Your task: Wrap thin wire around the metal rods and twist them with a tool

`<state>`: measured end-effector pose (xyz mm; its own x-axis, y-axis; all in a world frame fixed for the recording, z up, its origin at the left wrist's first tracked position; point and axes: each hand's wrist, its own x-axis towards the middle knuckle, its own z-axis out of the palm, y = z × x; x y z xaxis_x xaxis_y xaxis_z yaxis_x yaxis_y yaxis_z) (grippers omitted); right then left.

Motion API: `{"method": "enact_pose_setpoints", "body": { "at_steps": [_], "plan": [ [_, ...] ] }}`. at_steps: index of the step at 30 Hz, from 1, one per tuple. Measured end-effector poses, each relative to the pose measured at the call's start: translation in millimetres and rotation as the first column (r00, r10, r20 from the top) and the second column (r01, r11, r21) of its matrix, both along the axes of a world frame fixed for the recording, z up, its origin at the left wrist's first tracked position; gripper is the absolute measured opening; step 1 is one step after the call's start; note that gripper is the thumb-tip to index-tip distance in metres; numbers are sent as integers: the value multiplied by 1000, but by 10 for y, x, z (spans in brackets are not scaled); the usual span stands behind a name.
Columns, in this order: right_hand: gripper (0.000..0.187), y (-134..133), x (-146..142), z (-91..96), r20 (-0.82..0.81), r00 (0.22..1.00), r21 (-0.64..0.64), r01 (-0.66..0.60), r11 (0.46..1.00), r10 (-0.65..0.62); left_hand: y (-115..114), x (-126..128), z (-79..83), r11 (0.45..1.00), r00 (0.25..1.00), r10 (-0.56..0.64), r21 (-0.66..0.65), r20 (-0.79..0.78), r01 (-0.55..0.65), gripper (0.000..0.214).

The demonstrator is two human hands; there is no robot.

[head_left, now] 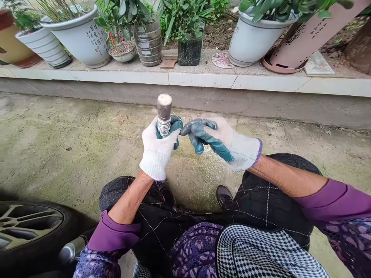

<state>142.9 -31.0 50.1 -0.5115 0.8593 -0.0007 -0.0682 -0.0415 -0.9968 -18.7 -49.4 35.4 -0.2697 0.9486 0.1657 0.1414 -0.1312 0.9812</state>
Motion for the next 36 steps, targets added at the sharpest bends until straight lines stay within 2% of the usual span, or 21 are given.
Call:
{"method": "enact_pose_setpoints", "body": {
  "at_steps": [2,4,7,10,13,16,22,26,29,34,36],
  "plan": [
    [38,-2,-11,3,20,999,-30,39,999,-38,-4,0,-40,1000,998,0,12,-60,1,17],
    [34,8,-11,-17,-4,998,-82,59,995,-59,-14,7,-47,1000,998,-30,-1,-56,30,18],
    [28,34,7,-59,-72,996,-114,52,992,-61,-17,16,-3,992,990,-111,-42,86,115,19],
    [26,46,21,-63,-65,995,-113,68,991,-76,7,8,44,975,942,-205,-29,267,221,19],
    [29,45,19,-41,-62,992,-115,98,988,-106,18,2,64,957,903,-254,-47,348,287,21],
    [31,47,20,-41,-80,994,-129,64,990,-75,-2,15,76,963,932,-210,-101,297,249,22],
    [34,32,34,-31,-175,984,-222,-33,974,-7,-13,25,75,972,954,-167,-122,250,203,19],
    [36,4,64,38,-255,967,-185,-58,981,10,11,18,60,974,965,-132,-150,226,168,18],
    [34,17,107,72,-219,976,-131,-34,991,4,23,6,50,973,970,-109,-179,218,149,20],
    [26,118,185,49,-122,977,-7,173,985,-172,5,-32,19,962,949,-152,-177,278,207,25],
    [26,144,197,32,-72,981,37,183,982,-180,-6,-36,4,955,939,-184,-174,291,241,28]
  ]
}}
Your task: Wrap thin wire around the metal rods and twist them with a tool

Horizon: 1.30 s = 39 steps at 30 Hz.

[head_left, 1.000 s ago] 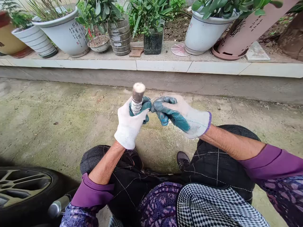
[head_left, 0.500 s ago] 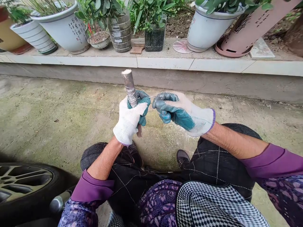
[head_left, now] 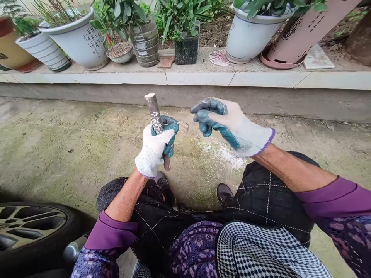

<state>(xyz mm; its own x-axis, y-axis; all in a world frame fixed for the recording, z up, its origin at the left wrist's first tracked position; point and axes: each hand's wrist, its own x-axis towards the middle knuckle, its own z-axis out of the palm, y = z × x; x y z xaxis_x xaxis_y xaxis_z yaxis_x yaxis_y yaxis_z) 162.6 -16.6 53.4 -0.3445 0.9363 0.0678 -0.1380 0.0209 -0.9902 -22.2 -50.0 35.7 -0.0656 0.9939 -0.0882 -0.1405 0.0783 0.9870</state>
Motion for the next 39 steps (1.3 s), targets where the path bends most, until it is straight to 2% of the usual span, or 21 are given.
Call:
{"method": "enact_pose_setpoints", "body": {
  "at_steps": [4,6,13,18,21,24,26,28,31,34,39],
  "plan": [
    [34,-14,-5,-16,150,982,-34,-112,993,116,-1,0,-8,999,998,-47,14,-31,47,28],
    [34,-24,-3,-19,173,979,-39,-106,994,112,8,-22,6,998,996,-64,24,-66,65,28],
    [35,47,55,-88,167,982,-6,-89,996,89,36,-202,59,984,978,121,150,-169,-96,22],
    [33,80,70,-113,110,978,-33,-175,984,177,37,-230,78,982,980,115,166,-162,-88,22],
    [47,93,36,-141,69,975,-15,-211,977,212,44,-229,92,985,991,82,160,-102,-65,24],
    [60,112,-47,-201,106,971,-2,-213,977,212,47,-237,91,987,995,72,146,-66,-62,27],
    [56,124,-107,-245,149,958,-42,-240,970,244,41,-244,90,988,996,64,142,-60,-55,27],
    [41,137,-141,-281,169,947,-104,-260,960,274,30,-256,96,986,997,60,158,-50,-51,26],
    [23,156,-114,-300,175,969,-103,-159,982,175,21,-299,125,978,992,102,191,-73,-87,25],
    [22,171,-15,-264,224,974,12,-30,999,27,23,-376,156,958,968,207,229,-138,-173,24],
    [20,181,159,-172,360,932,162,-13,987,-47,27,-473,153,922,935,316,283,-161,-263,21]
  ]
}}
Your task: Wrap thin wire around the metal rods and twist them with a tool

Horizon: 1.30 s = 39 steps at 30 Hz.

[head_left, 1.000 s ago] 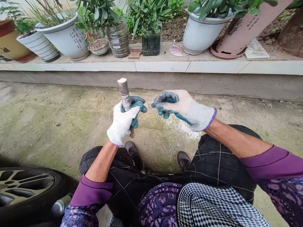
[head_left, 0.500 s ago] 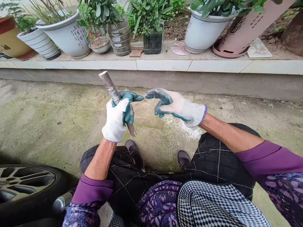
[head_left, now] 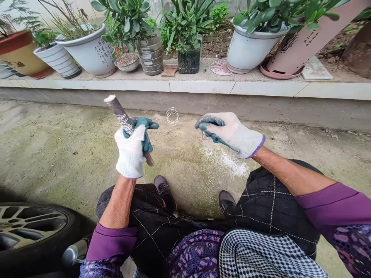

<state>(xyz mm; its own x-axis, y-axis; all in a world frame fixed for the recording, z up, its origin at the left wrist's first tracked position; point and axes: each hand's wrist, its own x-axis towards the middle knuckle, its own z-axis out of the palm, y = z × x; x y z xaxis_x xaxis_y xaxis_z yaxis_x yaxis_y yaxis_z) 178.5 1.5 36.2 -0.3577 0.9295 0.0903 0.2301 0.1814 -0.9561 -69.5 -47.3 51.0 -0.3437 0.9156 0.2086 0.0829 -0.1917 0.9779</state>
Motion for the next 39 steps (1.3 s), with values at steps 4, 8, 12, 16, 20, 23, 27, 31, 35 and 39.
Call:
{"method": "enact_pose_setpoints", "body": {
  "at_steps": [4,8,12,16,20,23,27,31,35,39],
  "plan": [
    [19,-19,80,-9,109,994,82,-1,997,-8,7,29,-38,1000,1000,-3,-24,-11,3,29],
    [22,-90,54,-30,126,992,67,-18,998,10,37,118,-67,991,990,-107,-65,94,114,34],
    [21,-140,-61,-14,95,994,16,-48,999,46,58,232,-73,972,971,-197,-104,138,212,39],
    [19,-139,-188,-24,153,983,53,-111,992,101,32,352,-60,950,952,-264,-131,156,285,42],
    [17,-153,-294,-83,221,961,96,-189,977,165,2,436,-48,932,938,-307,-148,160,330,48],
    [16,-180,-330,-130,229,933,67,-300,952,278,9,446,-62,918,919,-336,-149,204,369,48],
    [21,-180,-260,-85,155,916,-57,-365,929,369,36,420,-98,939,931,-291,-121,219,322,33],
    [48,-141,-155,75,67,970,13,-234,972,233,34,418,-101,978,975,-168,-98,149,183,26],
    [32,-144,-163,151,-32,995,-51,-96,994,95,14,446,-80,989,996,-81,-120,45,86,29],
    [20,-157,-200,125,-83,992,-103,-101,990,93,9,452,-80,982,992,-117,-147,36,121,33]
  ]
}}
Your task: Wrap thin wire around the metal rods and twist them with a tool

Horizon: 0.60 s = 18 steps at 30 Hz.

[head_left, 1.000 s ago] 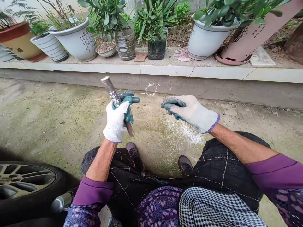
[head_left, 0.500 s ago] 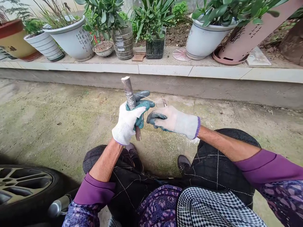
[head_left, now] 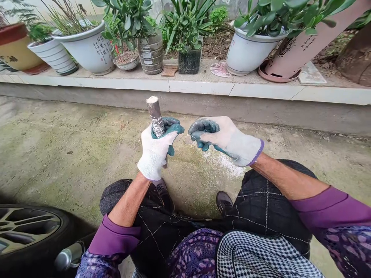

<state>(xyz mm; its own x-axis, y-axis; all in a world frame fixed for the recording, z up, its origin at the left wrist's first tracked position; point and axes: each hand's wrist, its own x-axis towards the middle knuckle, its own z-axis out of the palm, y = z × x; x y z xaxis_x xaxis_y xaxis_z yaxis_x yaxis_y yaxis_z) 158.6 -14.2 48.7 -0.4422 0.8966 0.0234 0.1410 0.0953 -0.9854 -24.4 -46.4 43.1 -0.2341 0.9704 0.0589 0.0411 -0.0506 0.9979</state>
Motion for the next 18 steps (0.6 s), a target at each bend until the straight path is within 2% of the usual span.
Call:
{"method": "enact_pose_setpoints", "body": {
  "at_steps": [5,10,14,18],
  "plan": [
    [18,-28,13,-1,-137,989,19,65,998,-61,-20,-27,-2,984,987,-163,-75,14,163,32],
    [15,-80,8,39,-153,985,69,89,994,-78,-50,-30,30,950,954,-295,-90,59,299,25],
    [11,-101,4,68,-182,979,90,106,990,-88,-51,-23,18,936,939,-336,-83,81,342,27],
    [10,-103,2,61,-146,983,126,130,983,-111,-32,-45,12,959,957,-279,-23,79,282,32]
  ]
}}
